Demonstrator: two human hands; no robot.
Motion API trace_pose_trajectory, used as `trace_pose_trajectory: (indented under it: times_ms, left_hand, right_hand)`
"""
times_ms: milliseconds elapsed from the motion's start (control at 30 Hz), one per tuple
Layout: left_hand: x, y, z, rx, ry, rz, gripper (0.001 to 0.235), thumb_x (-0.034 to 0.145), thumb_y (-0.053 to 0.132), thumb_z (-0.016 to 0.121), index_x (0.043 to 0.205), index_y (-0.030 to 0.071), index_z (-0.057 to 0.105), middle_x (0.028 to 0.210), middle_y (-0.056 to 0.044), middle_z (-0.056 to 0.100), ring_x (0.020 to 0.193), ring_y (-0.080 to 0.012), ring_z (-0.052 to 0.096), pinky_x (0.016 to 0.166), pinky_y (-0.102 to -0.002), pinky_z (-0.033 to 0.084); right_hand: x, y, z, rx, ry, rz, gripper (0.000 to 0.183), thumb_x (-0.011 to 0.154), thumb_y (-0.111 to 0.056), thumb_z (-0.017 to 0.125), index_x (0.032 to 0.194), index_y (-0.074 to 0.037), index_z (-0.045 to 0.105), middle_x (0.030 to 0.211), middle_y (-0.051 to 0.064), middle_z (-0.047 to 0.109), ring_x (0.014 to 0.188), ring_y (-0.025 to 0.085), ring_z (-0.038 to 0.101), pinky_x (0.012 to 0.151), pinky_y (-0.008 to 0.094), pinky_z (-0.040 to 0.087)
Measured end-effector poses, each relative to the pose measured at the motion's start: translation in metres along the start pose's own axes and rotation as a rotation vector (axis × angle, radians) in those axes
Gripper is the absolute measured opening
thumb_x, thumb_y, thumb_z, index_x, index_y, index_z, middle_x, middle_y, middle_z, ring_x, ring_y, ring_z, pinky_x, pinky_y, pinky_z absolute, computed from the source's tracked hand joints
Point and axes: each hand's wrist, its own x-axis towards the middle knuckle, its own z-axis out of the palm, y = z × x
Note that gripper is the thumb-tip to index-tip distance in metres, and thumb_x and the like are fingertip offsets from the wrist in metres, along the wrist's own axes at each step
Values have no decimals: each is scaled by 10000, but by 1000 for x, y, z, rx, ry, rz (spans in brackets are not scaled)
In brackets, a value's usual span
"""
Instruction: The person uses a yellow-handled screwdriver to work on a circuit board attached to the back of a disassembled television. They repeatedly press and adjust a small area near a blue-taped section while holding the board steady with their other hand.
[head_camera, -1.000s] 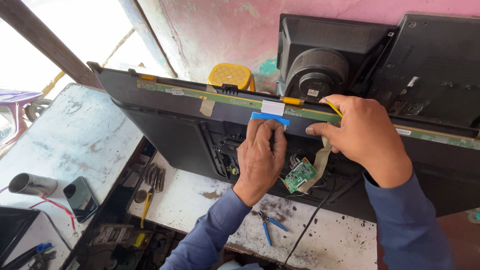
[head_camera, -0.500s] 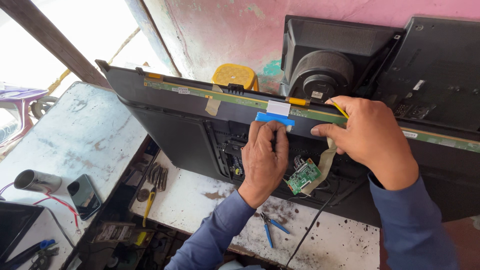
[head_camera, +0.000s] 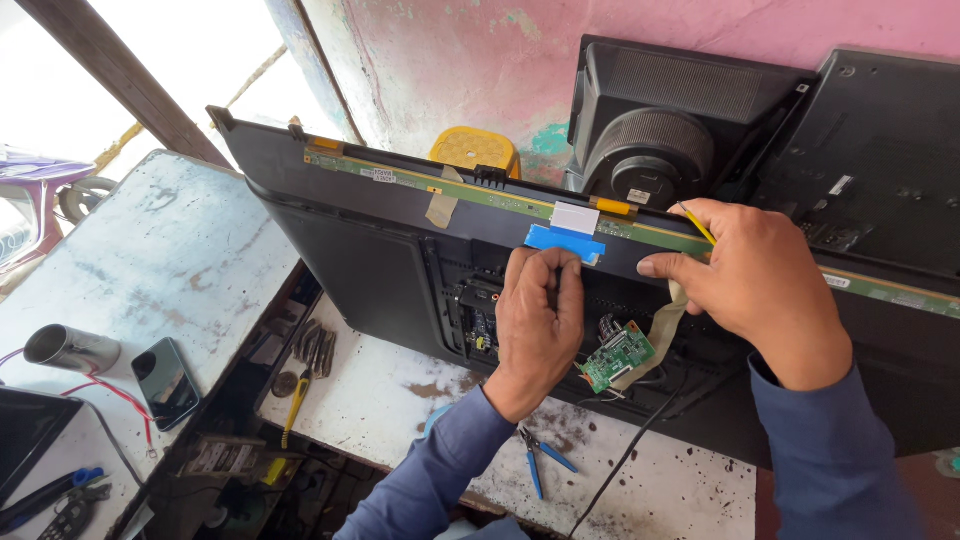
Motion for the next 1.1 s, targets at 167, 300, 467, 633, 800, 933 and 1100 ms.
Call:
trace_pose_trajectory:
  times_ms: [167, 300, 467, 633, 800, 933, 1100]
  left_hand:
    - [-8, 1, -7, 71, -13, 143, 199, 1019, 34, 656, 1219, 35, 648, 981, -85, 596, 783, -229, 644, 676, -342, 517]
    - [-9, -5, -15, 278, -144, 359, 433, 956, 18, 686, 1385, -1, 626, 933, -66, 564, 722, -181, 605, 644, -330, 499]
    - [-14, -9, -14, 521, -176, 556, 566, 918, 106, 661, 1449, -66, 569, 899, -36, 498, 719, -154, 557, 646, -312, 478]
    - [-14, -8, -14, 490, -207, 535, 591, 922, 136, 654, 1457, -88, 545, 897, -45, 488, 701, -153, 548, 642, -315, 480]
    - [-16, -7, -20, 359, -242, 475, 605, 912, 107, 670, 1468, -87, 536, 855, -51, 460, 703, -167, 569, 652, -319, 489]
    - [-11, -8, -33, 199, -301, 478, 540, 887, 68, 669, 1412, -31, 589, 884, -43, 506, 736, -183, 596, 689, -330, 506]
    - [32, -16, -73, 292, -173, 608, 395, 866, 113, 709, 1258, 100, 660, 964, -33, 595, 886, -255, 614, 846, -422, 482]
  right_hand:
    - [-2, 1, 2, 8, 19, -19, 490, 745, -291, 865, 1141, -39, 723, 565, 120, 696, 470, 186, 707, 507, 324, 523]
    - [-3, 1, 3, -5, -8, 37, 519, 761, -314, 881, 1173, -43, 720, 582, 134, 716, 480, 195, 712, 511, 334, 529]
    - [-5, 0, 3, 8, 26, -26, 497, 734, -247, 853, 1157, -21, 723, 600, 138, 708, 480, 192, 712, 516, 332, 533]
    - [-5, -1, 4, 3, 44, -44, 496, 735, -252, 852, 1158, -29, 719, 602, 127, 701, 482, 194, 706, 525, 335, 534]
    - [-6, -3, 5, -8, 41, -10, 447, 737, -259, 858, 1114, -52, 736, 595, 129, 706, 487, 198, 701, 544, 346, 528]
    - [-8, -8, 4, 10, 41, 8, 417, 727, -260, 859, 1076, -61, 751, 613, 112, 718, 494, 187, 705, 545, 340, 527]
    - [-9, -10, 3, 9, 26, 84, 439, 763, -311, 883, 1119, -88, 755, 613, 105, 717, 477, 192, 697, 543, 332, 527]
